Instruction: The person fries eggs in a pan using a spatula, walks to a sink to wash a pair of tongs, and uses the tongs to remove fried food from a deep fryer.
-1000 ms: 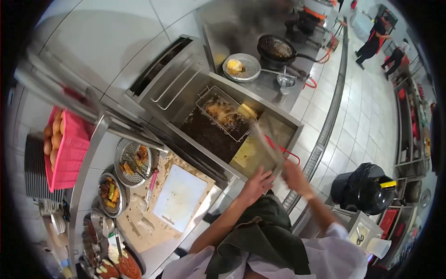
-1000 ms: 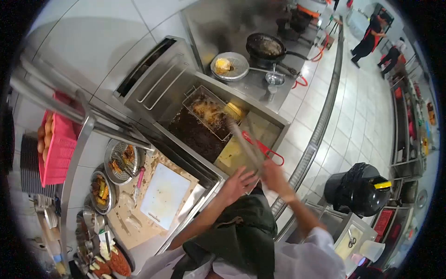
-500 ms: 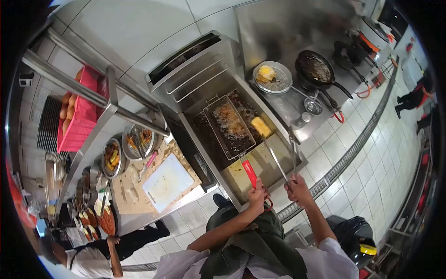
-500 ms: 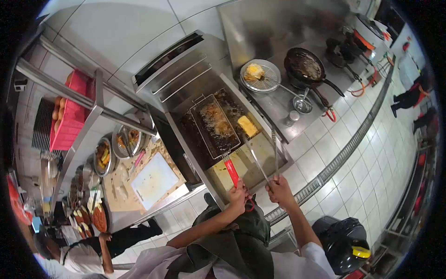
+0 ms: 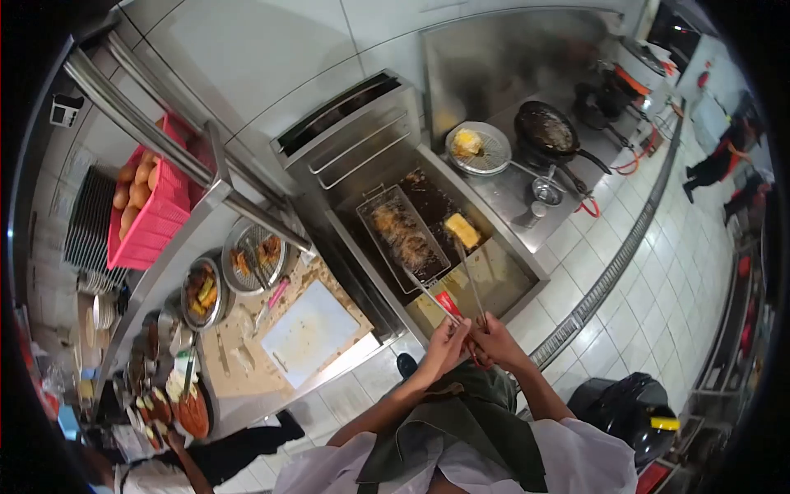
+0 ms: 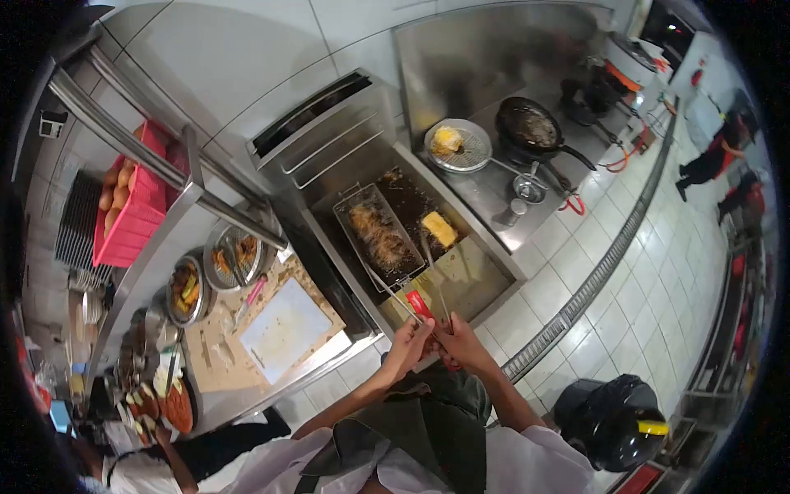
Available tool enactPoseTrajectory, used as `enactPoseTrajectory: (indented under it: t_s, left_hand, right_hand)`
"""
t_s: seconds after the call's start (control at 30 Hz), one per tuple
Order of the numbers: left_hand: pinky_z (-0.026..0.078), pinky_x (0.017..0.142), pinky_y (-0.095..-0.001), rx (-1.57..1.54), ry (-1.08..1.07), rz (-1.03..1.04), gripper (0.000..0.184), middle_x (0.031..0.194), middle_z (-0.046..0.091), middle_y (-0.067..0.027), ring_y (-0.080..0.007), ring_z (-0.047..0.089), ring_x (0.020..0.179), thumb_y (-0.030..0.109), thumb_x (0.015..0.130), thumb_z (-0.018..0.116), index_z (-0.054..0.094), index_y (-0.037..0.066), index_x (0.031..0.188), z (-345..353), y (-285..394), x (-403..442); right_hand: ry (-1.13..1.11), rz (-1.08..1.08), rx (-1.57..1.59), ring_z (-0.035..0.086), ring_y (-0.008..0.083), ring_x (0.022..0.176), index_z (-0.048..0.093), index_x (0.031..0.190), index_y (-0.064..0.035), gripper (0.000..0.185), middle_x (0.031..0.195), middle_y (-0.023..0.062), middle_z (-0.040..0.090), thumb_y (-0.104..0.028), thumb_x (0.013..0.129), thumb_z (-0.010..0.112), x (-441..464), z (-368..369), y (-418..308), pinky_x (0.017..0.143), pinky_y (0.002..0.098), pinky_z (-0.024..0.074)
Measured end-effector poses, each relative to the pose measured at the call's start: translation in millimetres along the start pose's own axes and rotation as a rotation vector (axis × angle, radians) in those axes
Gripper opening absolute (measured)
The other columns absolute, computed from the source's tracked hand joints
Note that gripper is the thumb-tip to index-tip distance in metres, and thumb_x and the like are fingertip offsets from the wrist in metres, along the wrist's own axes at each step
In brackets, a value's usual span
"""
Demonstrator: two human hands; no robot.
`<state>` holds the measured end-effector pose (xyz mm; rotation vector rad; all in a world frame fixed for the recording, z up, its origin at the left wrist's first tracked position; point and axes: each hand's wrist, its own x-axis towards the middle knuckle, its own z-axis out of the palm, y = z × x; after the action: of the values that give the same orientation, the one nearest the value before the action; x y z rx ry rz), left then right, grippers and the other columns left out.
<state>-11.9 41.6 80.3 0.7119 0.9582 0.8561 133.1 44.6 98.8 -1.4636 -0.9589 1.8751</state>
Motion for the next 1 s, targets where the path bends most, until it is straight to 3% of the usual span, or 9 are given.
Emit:
enactPoseTrajectory:
  t_s: [0.2, 0.27, 0.47, 0.53, 0.67, 0.77, 0.83, 0.93, 1.0]
  left_hand:
    - [0.041, 0.050, -0.0234, 0.190, -0.049, 0.069, 0.024, 0.072, 0.058, -0.0011, -0.0073, 0.053, 0.059, 0.028, 0.094, 0.056, 0.054, 0.004, 0.091, -20, -10, 2]
    - [0.042, 0.050, -0.0242, 0.231, -0.067, -0.003, 0.030, 0.073, 0.059, -0.0019, -0.0075, 0.054, 0.059, 0.033, 0.094, 0.054, 0.055, 0.003, 0.093, -17, 0, 16]
    - [0.040, 0.046, -0.0227, 0.348, -0.312, 0.135, 0.042, 0.074, 0.055, -0.0015, -0.0067, 0.049, 0.054, 0.041, 0.096, 0.047, 0.054, 0.004, 0.114, -20, 12, 39]
    - [0.043, 0.051, -0.0213, 0.458, -0.395, -0.197, 0.045, 0.086, 0.057, -0.0018, -0.0063, 0.053, 0.063, 0.040, 0.096, 0.047, 0.051, 0.006, 0.125, -38, 29, 20]
    - [0.044, 0.056, -0.0201, 0.366, -0.305, -0.159, 0.041, 0.096, 0.058, 0.0000, -0.0062, 0.054, 0.071, 0.037, 0.097, 0.046, 0.052, 0.007, 0.124, -60, 38, -14]
    - [0.044, 0.059, -0.0204, 0.243, -0.079, -0.213, 0.039, 0.101, 0.058, 0.0020, -0.0066, 0.054, 0.077, 0.037, 0.097, 0.046, 0.052, 0.009, 0.125, -65, 27, -37]
    - [0.044, 0.059, -0.0207, 0.174, 0.078, -0.231, 0.040, 0.100, 0.058, 0.0008, -0.0075, 0.053, 0.077, 0.036, 0.097, 0.046, 0.052, 0.008, 0.124, -55, 23, -51]
    - [0.043, 0.058, -0.0204, 0.003, 0.266, -0.244, 0.042, 0.100, 0.057, -0.0006, -0.0086, 0.053, 0.077, 0.036, 0.097, 0.046, 0.052, 0.005, 0.123, -31, 18, -64]
    - [0.043, 0.057, -0.0207, -0.008, 0.308, -0.232, 0.044, 0.100, 0.057, -0.0016, -0.0094, 0.053, 0.077, 0.037, 0.097, 0.045, 0.051, 0.003, 0.123, -14, 17, -65]
  right_hand:
    - [0.199, -0.081, -0.041, 0.051, 0.0116, 0.047, 0.047, 0.095, -0.0019, 0.027, 0.069, 0.0071, 0.059, -0.028, 0.093, 0.056, -26, 21, 25, 0.040, 0.0259, 0.0398]
    - [0.264, -0.405, -0.475, 0.055, 0.0139, 0.057, 0.052, 0.102, -0.0001, 0.032, 0.070, 0.0081, 0.060, -0.030, 0.091, 0.059, -43, 21, 12, 0.050, 0.0301, 0.0441]
    - [0.340, -0.162, -0.711, 0.060, 0.0263, 0.065, 0.057, 0.106, 0.0010, 0.032, 0.074, 0.0187, 0.061, -0.025, 0.089, 0.058, -16, -61, -24, 0.059, 0.0378, 0.0472]
    - [0.397, -0.537, -1.255, 0.065, 0.0299, 0.071, 0.056, 0.104, 0.0036, 0.032, 0.081, 0.0197, 0.064, -0.024, 0.088, 0.055, 39, -117, -18, 0.063, 0.0430, 0.0491]
    - [0.234, -0.184, -1.683, 0.066, 0.0355, 0.078, 0.061, 0.094, 0.0015, 0.021, 0.092, 0.0179, 0.066, -0.014, 0.082, 0.054, 113, -94, -67, 0.068, 0.0478, 0.0523]
    - [0.030, -0.261, -1.744, 0.066, 0.0346, 0.085, 0.063, 0.100, 0.0003, 0.025, 0.098, 0.0154, 0.066, -0.012, 0.081, 0.054, 180, -88, -38, 0.069, 0.0429, 0.0540]
    - [0.007, -0.292, -2.135, 0.065, 0.0293, 0.095, 0.064, 0.107, -0.0009, 0.029, 0.106, 0.0141, 0.065, -0.012, 0.081, 0.055, 215, -75, -12, 0.072, 0.0374, 0.0539]
    - [-0.234, -0.125, -2.137, 0.064, 0.0277, 0.097, 0.064, 0.110, -0.0029, 0.031, 0.111, 0.0147, 0.064, -0.010, 0.082, 0.054, 226, -60, -41, 0.076, 0.0347, 0.0535]
    - [-0.104, -0.223, -1.928, 0.067, 0.0267, 0.089, 0.067, 0.099, -0.0007, 0.023, 0.100, 0.0182, 0.067, -0.014, 0.083, 0.057, 230, -90, -42, 0.074, 0.0354, 0.0539]
